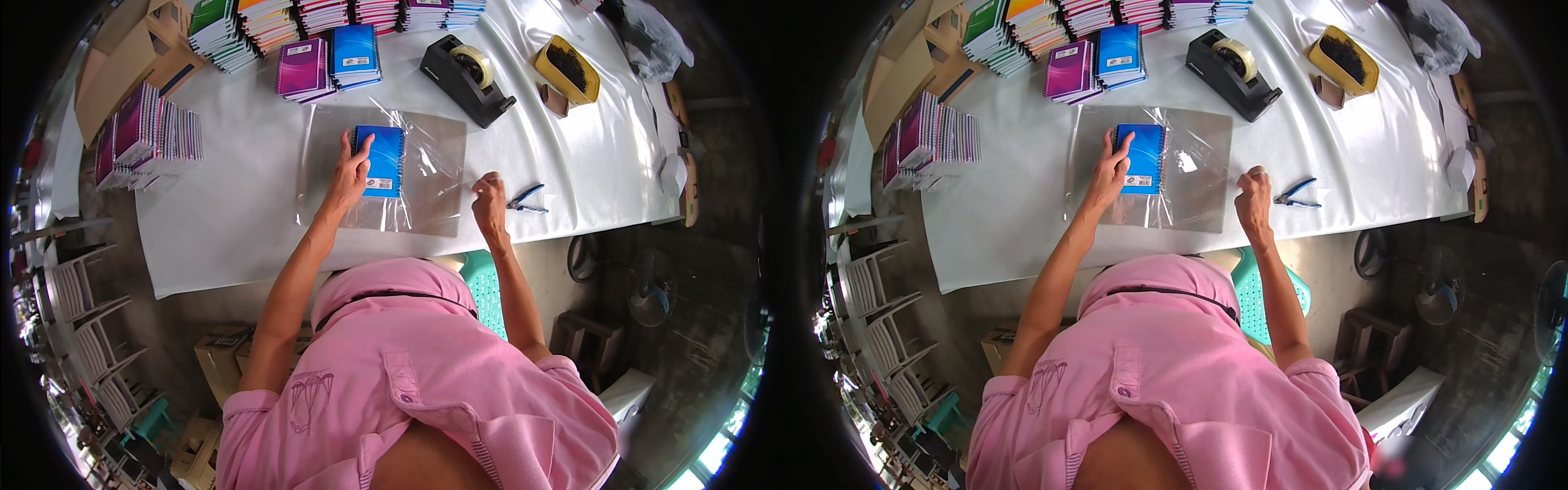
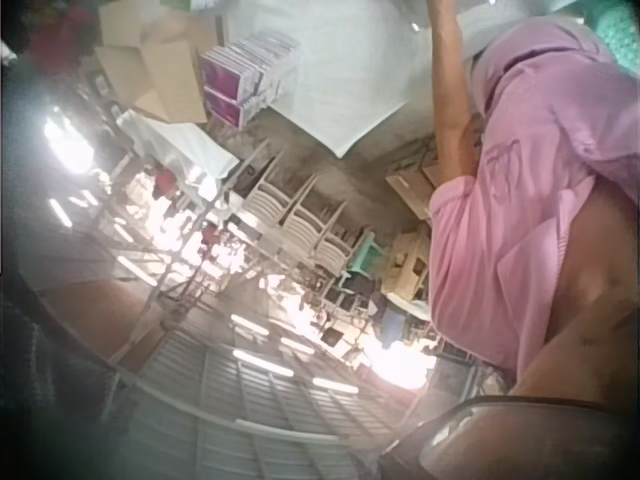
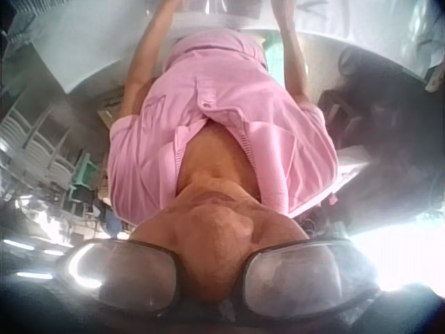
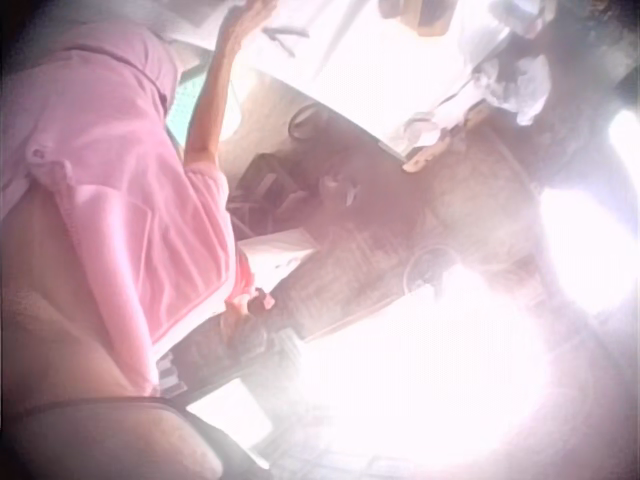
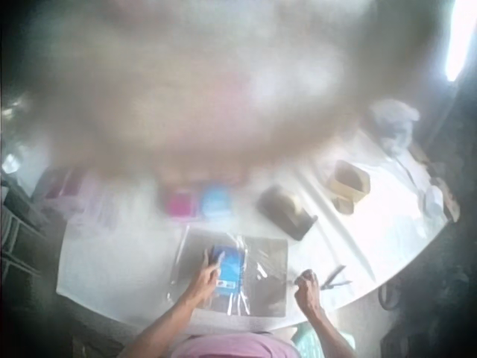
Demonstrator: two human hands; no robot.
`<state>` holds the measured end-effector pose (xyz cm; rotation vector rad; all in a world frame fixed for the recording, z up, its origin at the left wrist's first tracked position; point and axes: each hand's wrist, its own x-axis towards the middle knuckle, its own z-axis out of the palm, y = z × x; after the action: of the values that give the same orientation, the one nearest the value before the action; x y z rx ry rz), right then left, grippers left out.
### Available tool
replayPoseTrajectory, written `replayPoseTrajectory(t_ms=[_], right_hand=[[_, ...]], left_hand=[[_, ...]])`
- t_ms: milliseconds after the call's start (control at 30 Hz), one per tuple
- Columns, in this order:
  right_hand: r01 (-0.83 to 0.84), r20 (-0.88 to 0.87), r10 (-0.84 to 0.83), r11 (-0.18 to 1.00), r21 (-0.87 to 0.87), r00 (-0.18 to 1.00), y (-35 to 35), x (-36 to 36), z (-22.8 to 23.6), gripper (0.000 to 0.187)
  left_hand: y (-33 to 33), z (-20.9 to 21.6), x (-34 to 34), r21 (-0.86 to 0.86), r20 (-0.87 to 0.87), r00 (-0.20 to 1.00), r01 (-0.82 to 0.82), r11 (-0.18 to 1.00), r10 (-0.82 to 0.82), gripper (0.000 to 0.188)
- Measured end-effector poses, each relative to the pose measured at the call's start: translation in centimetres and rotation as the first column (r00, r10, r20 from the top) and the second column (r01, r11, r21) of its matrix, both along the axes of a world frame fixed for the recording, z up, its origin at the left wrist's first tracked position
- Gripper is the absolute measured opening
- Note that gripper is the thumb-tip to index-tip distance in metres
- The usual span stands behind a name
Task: The person wraps spiral-bound notebooks in clear plastic sleeves using a tape dispenser. They place a notebook on a plastic sheet, fold the sheet around it, and secure the edges with tape. The person handles notebooks of various colors, including blue, purple, and green, and stacks the wrapped items on the table.
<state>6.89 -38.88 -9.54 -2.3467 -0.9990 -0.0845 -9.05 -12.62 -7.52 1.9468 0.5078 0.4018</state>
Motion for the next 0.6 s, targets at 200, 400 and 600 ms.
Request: replayPoseTrajectory(t_ms=[200,400,600], right_hand=[[-0.491,0.096,0.483,0.864,0.107,0.870,8.5,-5.4,6.0,0.050],[-0.717,0.102,0.711,0.697,0.026,0.696,7.7,-7.6,4.0,0.043],[-0.188,0.029,0.193,0.975,-0.114,0.981,5.9,-4.8,1.4,0.043]], left_hand=[[0.3,-1.4,-0.1,0.017,0.075,0.997,0.004,1.000,-0.005,0.046],[0.7,-2.1,0.1,0.054,0.056,0.998,0.010,0.998,-0.013,0.046],[1.1,-1.4,-0.2,0.110,-0.005,0.994,0.108,0.988,-0.108,0.062]])
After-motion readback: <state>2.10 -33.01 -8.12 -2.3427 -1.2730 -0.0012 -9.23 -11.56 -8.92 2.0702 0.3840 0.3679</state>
